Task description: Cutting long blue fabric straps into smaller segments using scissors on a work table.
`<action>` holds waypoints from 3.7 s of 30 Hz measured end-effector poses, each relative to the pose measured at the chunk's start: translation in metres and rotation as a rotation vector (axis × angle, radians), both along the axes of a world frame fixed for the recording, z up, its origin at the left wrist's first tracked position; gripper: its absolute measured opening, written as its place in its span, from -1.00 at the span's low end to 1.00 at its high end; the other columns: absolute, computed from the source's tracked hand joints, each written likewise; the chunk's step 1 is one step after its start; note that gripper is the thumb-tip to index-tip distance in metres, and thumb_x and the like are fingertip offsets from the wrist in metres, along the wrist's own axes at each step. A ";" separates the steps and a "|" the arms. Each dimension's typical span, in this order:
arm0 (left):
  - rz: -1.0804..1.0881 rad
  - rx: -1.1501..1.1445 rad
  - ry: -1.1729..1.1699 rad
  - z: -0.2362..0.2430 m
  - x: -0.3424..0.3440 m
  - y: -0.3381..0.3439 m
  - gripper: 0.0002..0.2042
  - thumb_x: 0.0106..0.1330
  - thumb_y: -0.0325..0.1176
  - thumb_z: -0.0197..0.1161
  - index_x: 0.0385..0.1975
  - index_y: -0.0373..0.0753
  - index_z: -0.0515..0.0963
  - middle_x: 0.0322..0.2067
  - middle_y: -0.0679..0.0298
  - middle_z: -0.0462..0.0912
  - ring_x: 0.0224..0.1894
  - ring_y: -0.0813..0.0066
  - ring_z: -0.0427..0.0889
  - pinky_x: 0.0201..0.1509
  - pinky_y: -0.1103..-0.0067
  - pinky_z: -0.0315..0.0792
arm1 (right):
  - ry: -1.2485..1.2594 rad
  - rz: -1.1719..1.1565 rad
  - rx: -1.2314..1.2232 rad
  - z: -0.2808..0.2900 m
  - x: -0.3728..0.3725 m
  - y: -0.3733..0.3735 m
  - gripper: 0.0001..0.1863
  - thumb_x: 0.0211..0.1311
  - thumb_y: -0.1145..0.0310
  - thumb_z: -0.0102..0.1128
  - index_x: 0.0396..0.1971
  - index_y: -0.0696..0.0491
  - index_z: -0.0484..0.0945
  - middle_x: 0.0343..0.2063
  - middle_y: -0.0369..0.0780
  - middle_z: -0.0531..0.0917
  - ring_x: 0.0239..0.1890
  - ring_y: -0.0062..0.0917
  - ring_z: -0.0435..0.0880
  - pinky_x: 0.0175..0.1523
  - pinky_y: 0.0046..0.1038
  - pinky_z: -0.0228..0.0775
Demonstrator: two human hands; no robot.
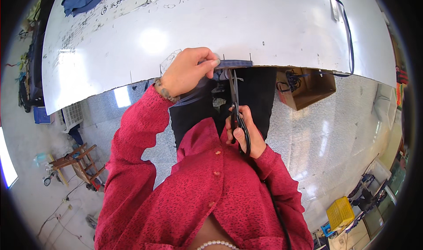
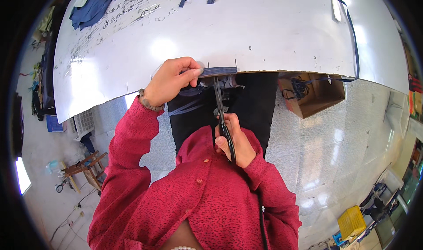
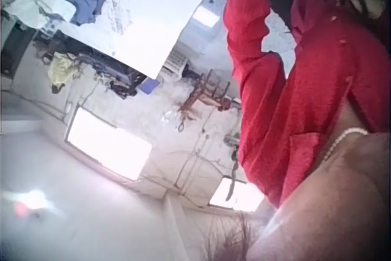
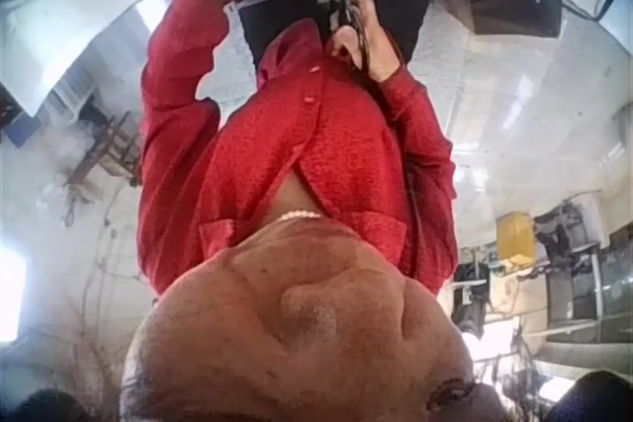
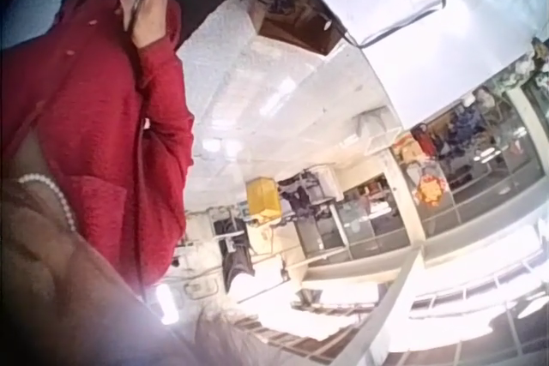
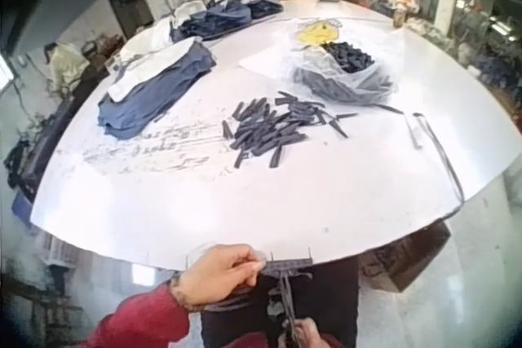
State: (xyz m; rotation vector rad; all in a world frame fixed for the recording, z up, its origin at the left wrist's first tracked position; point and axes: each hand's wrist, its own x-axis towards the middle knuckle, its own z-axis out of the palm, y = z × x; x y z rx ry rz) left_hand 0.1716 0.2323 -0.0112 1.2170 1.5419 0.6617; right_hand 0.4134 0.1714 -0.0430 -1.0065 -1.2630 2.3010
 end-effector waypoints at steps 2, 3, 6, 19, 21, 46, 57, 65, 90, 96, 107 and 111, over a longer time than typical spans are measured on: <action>0.002 -0.014 -0.006 0.000 -0.002 -0.001 -0.86 0.33 -0.40 0.09 -0.32 -0.34 0.54 -0.60 0.42 0.51 -0.52 0.75 0.41 -0.41 0.74 0.29 | -0.001 0.010 -0.001 0.001 -0.004 -0.001 -0.05 0.02 -0.37 0.13 0.08 0.17 0.07 -0.38 -0.21 0.36 -0.48 -0.60 0.41 -0.39 -0.53 0.40; -0.003 -0.021 0.007 -0.001 -0.003 -0.001 -0.85 0.33 -0.40 0.09 -0.32 -0.34 0.54 -0.60 0.42 0.51 -0.52 0.75 0.41 -0.41 0.74 0.29 | -0.006 0.020 0.002 0.002 -0.004 0.000 -0.05 0.02 -0.37 0.12 0.08 0.17 0.07 -0.38 -0.21 0.36 -0.47 -0.60 0.41 -0.39 -0.53 0.40; 0.001 -0.019 -0.005 -0.002 -0.004 -0.002 -0.85 0.32 -0.39 0.09 -0.32 -0.35 0.53 -0.60 0.40 0.52 -0.51 0.74 0.42 -0.39 0.74 0.30 | 0.043 -0.005 0.078 -0.003 -0.005 -0.003 -0.17 0.13 -0.24 0.13 0.08 0.15 0.08 -0.42 -0.23 0.38 -0.53 -0.62 0.44 -0.44 -0.60 0.38; 0.011 0.046 -0.055 -0.006 -0.005 -0.002 -0.82 0.26 -0.36 0.10 -0.38 -0.37 0.55 -0.62 0.26 0.63 -0.53 0.53 0.59 -0.41 0.58 0.43 | -0.039 -0.065 0.100 0.006 -0.015 0.003 -0.21 0.16 -0.24 0.09 0.03 0.20 0.14 -0.56 -0.27 0.37 -0.69 -0.65 0.38 -0.59 -0.62 0.30; 0.008 0.040 -0.054 -0.006 -0.005 -0.002 -0.82 0.26 -0.36 0.10 -0.38 -0.37 0.54 -0.62 0.26 0.63 -0.53 0.53 0.60 -0.40 0.58 0.43 | -0.097 -0.079 0.149 0.006 -0.020 0.005 -0.27 0.22 -0.16 0.09 0.01 0.21 0.16 -0.55 -0.27 0.40 -0.69 -0.66 0.40 -0.60 -0.62 0.28; 0.025 0.025 -0.032 -0.004 -0.004 -0.001 -0.83 0.25 -0.37 0.11 -0.39 -0.36 0.55 -0.64 0.30 0.59 -0.56 0.59 0.53 -0.44 0.61 0.38 | -0.471 -0.074 0.284 0.023 -0.034 0.021 -0.55 0.31 -0.01 0.06 -0.11 0.07 0.29 -0.69 -0.35 0.30 -0.84 -0.74 0.23 -0.79 -0.66 0.06; 0.149 0.047 -0.106 -0.004 -0.014 -0.011 -0.84 0.30 -0.35 0.14 -0.35 -0.32 0.55 -0.62 0.40 0.54 -0.55 0.74 0.43 -0.48 0.74 0.29 | -0.323 0.028 0.434 0.020 -0.004 0.027 -0.38 0.24 -0.04 0.14 0.03 0.13 0.20 -0.50 -0.25 0.45 -0.52 -0.70 0.47 -0.51 -0.64 0.30; -0.020 0.202 0.178 -0.010 0.024 0.066 -0.79 0.25 -0.29 0.17 -0.42 -0.32 0.57 -0.60 0.26 0.64 -0.54 0.51 0.57 -0.43 0.56 0.41 | -0.074 -0.362 0.166 0.033 0.008 0.045 -0.50 0.31 0.09 0.08 0.04 0.11 0.18 -0.44 -0.20 0.50 -0.57 -0.59 0.52 -0.49 -0.64 0.39; -0.018 0.047 -0.330 0.025 0.029 -0.022 -0.84 0.37 -0.35 0.07 -0.25 -0.29 0.53 -0.62 0.41 0.52 -0.60 0.76 0.36 -0.52 0.74 0.25 | -0.092 -0.431 0.434 0.060 -0.023 0.084 -0.51 0.05 0.65 0.17 -0.03 0.17 0.20 -0.38 -0.18 0.54 -0.42 -0.59 0.56 -0.31 -0.60 0.49; -0.031 0.029 -0.369 0.010 0.011 -0.041 -0.83 0.36 -0.35 0.06 -0.20 -0.29 0.52 -0.59 0.38 0.56 -0.55 0.69 0.45 -0.43 0.70 0.33 | -0.076 -0.382 0.451 0.075 -0.017 0.086 -0.52 0.02 0.63 0.19 -0.05 0.16 0.22 -0.38 -0.17 0.54 -0.42 -0.61 0.54 -0.29 -0.60 0.46; 0.208 0.737 0.109 0.007 0.050 -0.053 -0.76 -0.03 -0.44 0.35 -0.35 -0.22 0.48 -0.32 0.23 0.48 -0.21 0.21 0.47 -0.14 0.43 0.38 | -0.282 -0.121 0.705 0.091 -0.038 0.075 -0.53 0.05 0.67 0.16 -0.04 0.18 0.21 -0.34 -0.20 0.52 -0.27 -0.63 0.50 -0.12 -0.62 0.36; 0.273 0.750 -0.046 -0.007 0.056 -0.060 -0.79 0.00 -0.45 0.32 -0.37 -0.25 0.47 -0.36 0.18 0.50 -0.28 0.15 0.50 -0.21 0.40 0.42 | -0.333 -0.043 0.797 0.094 -0.040 0.073 -0.52 0.04 0.70 0.15 -0.03 0.18 0.21 -0.32 -0.20 0.51 -0.26 -0.62 0.51 -0.11 -0.62 0.36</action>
